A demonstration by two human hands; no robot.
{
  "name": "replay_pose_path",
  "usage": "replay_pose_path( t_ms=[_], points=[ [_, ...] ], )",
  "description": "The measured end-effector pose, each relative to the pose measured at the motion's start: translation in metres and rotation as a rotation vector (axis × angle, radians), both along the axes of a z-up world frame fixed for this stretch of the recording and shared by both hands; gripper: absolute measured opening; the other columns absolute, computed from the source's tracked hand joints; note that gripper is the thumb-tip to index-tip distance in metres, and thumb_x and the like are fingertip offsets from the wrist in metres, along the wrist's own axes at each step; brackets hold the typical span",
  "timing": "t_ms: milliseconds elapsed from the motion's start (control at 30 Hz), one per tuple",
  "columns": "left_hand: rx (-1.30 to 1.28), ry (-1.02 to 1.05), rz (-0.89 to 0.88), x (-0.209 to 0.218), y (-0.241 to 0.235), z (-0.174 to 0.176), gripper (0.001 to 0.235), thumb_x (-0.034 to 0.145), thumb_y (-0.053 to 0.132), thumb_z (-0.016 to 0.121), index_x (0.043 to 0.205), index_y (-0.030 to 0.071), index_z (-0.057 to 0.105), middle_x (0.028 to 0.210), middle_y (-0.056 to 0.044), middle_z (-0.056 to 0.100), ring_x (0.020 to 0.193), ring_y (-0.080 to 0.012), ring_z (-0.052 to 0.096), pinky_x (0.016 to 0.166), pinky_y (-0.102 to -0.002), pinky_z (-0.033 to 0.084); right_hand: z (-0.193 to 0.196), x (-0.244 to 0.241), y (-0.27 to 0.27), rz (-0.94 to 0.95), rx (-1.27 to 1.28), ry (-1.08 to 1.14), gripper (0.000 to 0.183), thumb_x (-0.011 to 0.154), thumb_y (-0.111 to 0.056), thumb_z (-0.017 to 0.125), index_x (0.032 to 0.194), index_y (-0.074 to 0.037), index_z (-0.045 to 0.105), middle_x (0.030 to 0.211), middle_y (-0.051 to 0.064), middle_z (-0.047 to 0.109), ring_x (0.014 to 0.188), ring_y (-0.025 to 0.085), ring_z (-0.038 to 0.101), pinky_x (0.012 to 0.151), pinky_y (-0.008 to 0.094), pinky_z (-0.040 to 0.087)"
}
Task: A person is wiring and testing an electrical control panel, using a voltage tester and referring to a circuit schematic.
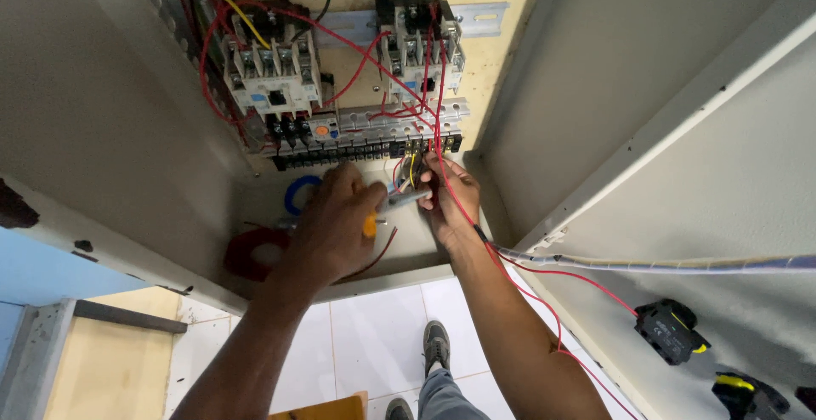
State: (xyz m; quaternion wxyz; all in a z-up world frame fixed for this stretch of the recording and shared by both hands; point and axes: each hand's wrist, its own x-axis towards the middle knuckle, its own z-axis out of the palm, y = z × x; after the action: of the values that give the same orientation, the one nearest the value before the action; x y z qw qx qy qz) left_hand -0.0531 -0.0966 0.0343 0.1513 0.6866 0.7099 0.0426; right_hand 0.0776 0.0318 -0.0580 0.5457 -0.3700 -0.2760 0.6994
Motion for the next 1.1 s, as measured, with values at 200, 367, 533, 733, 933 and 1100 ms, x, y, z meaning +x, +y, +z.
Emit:
replay_pose_path(
  t_ms=[200, 367, 533, 733, 933, 1100],
  points=[
    [0.249, 0.136, 0.119, 0.008, 0.008, -0.009, 0.076, 0.082, 0.012, 0.08, 0.148, 0.027, 0.046, 0.125, -0.014, 0.056, 0.118, -0.0336, 0.061, 0.095, -0.059, 0.05, 0.008, 0.007, -0.006, 0.0, -0.007, -0.049, 0.012, 0.091, -0.012, 0.074, 0.086, -0.001, 0.07, 0.057, 0.009, 0.059, 0.036, 0.013, 0.042, 0.033, 0.022, 0.032],
    [0.189, 0.147, 0.106, 0.01, 0.012, -0.021, 0.053, 0.087, 0.016, 0.071, 0.137, 0.021, 0.054, 0.112, -0.013, 0.064, 0.104, -0.031, 0.069, 0.084, -0.053, 0.058, 0.021, 0.013, -0.016, -0.008, -0.031, 0.049, 0.006, 0.086, -0.004, 0.066, 0.08, -0.003, 0.067, 0.055, 0.01, 0.055, 0.039, 0.014, 0.044, 0.034, 0.023, 0.035],
    [0.117, 0.148, 0.122, 0.013, 0.023, -0.021, 0.051, 0.086, 0.018, 0.068, 0.136, 0.022, 0.059, 0.1, -0.012, 0.068, 0.096, -0.0322, 0.071, 0.08, -0.053, 0.056, 0.019, 0.023, -0.025, 0.011, 0.027, 0.018, 0.014, 0.086, -0.004, 0.065, 0.098, 0.002, 0.07, 0.062, 0.01, 0.06, 0.043, 0.012, 0.045, 0.041, 0.023, 0.038],
    [0.055, -0.055, 0.128, 0.016, 0.036, -0.008, 0.049, 0.085, 0.015, 0.063, 0.133, 0.021, 0.066, 0.102, -0.012, 0.071, 0.103, -0.0331, 0.071, 0.081, -0.056, 0.053, 0.022, 0.028, -0.034, -0.016, 0.111, -0.059, 0.016, 0.089, -0.002, 0.066, 0.103, 0.006, 0.07, 0.066, 0.013, 0.062, 0.046, 0.012, 0.047, 0.042, 0.024, 0.039],
    [-0.013, -0.081, 0.177, 0.025, 0.061, -0.004, 0.051, 0.084, 0.02, 0.066, 0.135, 0.019, 0.068, 0.121, -0.021, 0.064, 0.12, -0.0414, 0.062, 0.089, -0.055, 0.055, 0.013, 0.029, -0.03, -0.047, 0.189, -0.157, 0.012, 0.094, -0.007, 0.07, 0.096, 0.004, 0.074, 0.064, 0.012, 0.062, 0.045, 0.012, 0.048, 0.042, 0.023, 0.038],
    [-0.081, -0.228, 0.164, 0.032, 0.066, 0.019, 0.05, 0.089, 0.011, 0.064, 0.138, 0.007, 0.063, 0.108, -0.021, 0.072, 0.103, -0.0361, 0.074, 0.085, -0.047, 0.059, 0.011, 0.03, -0.032, -0.09, 0.235, -0.24, 0.012, 0.094, -0.007, 0.069, 0.087, 0.001, 0.074, 0.061, 0.009, 0.061, 0.044, 0.01, 0.048, 0.041, 0.022, 0.038]
  ],
)
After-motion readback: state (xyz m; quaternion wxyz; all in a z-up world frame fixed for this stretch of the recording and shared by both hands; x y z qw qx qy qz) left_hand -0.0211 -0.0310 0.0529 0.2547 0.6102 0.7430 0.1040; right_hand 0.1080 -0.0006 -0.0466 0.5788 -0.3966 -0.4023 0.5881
